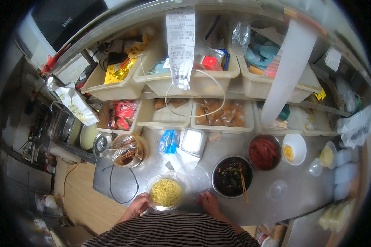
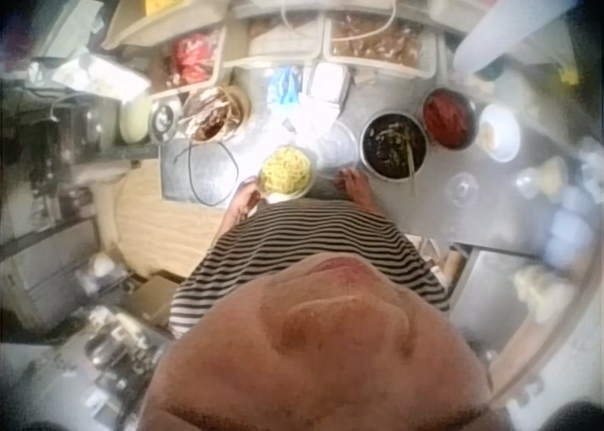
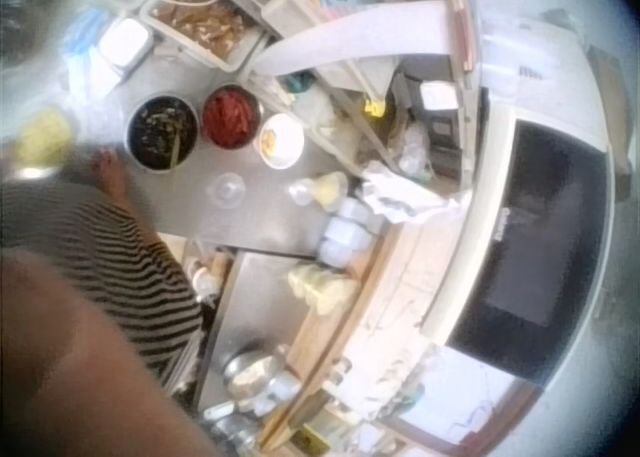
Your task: The person assembles two noodle dishes in a commercial kitchen. They place noodles in bowls, add shredded cucumber, carrots, and bean sprouts, then top with sliced meat and a dark sauce using chopsticks. The bowls are arranged on a stainless steel counter.
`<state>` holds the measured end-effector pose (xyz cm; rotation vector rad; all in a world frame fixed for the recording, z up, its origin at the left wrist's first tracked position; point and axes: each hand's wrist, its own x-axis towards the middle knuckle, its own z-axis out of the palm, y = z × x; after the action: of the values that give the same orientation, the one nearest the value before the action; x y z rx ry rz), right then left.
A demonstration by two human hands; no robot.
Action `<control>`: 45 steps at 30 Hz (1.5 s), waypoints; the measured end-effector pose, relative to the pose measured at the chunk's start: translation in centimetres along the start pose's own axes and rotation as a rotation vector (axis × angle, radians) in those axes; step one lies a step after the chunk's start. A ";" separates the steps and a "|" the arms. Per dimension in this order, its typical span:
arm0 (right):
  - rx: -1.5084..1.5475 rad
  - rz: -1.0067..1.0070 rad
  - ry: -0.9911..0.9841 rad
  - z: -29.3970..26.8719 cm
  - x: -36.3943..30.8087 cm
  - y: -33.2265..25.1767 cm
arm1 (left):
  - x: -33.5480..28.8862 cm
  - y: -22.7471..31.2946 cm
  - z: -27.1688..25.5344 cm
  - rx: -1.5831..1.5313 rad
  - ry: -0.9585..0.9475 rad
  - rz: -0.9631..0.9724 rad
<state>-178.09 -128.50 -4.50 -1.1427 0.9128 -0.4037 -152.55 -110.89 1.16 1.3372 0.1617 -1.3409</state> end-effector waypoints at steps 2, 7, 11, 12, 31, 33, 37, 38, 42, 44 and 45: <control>-0.014 0.020 0.000 -0.3 0.3 1.1 | 0.0 -0.1 -0.3 -0.030 -0.024 0.007; 0.010 0.178 0.006 -0.1 0.3 0.6 | -0.1 0.0 -0.9 -0.085 -0.082 0.029; -0.062 0.296 -0.002 -0.1 0.6 0.2 | 0.3 -0.3 -1.4 -0.131 -0.105 0.046; -0.064 0.302 -0.001 -0.2 0.6 0.4 | 0.3 -0.2 -1.3 -0.134 -0.103 0.046; -0.166 0.368 0.035 -0.3 0.5 -0.9 | 0.8 -0.4 -0.8 -0.187 -0.143 0.036; -0.149 0.359 0.037 -0.4 0.5 -0.7 | 0.8 -0.4 -0.7 -0.192 -0.134 0.033; -0.148 0.347 0.036 -0.4 0.5 -0.7 | 0.7 -0.3 -0.2 -0.175 -0.107 0.027; -0.150 0.355 0.033 -0.4 0.6 -0.5 | 0.7 -0.2 -0.2 -0.167 -0.107 0.026; -0.150 0.377 0.024 -0.6 0.8 -0.1 | 0.7 0.0 0.0 -0.153 -0.126 0.023; -0.150 0.375 0.021 -0.5 0.8 -0.3 | 0.9 -0.2 -0.5 -0.132 -0.167 0.035; -0.154 0.371 0.022 -0.5 0.8 -0.6 | 0.9 -0.1 -0.4 -0.130 -0.165 0.033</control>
<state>-177.96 -129.58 -4.36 -1.0803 1.1642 -0.0435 -152.10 -111.07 0.29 1.1119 0.1118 -1.3828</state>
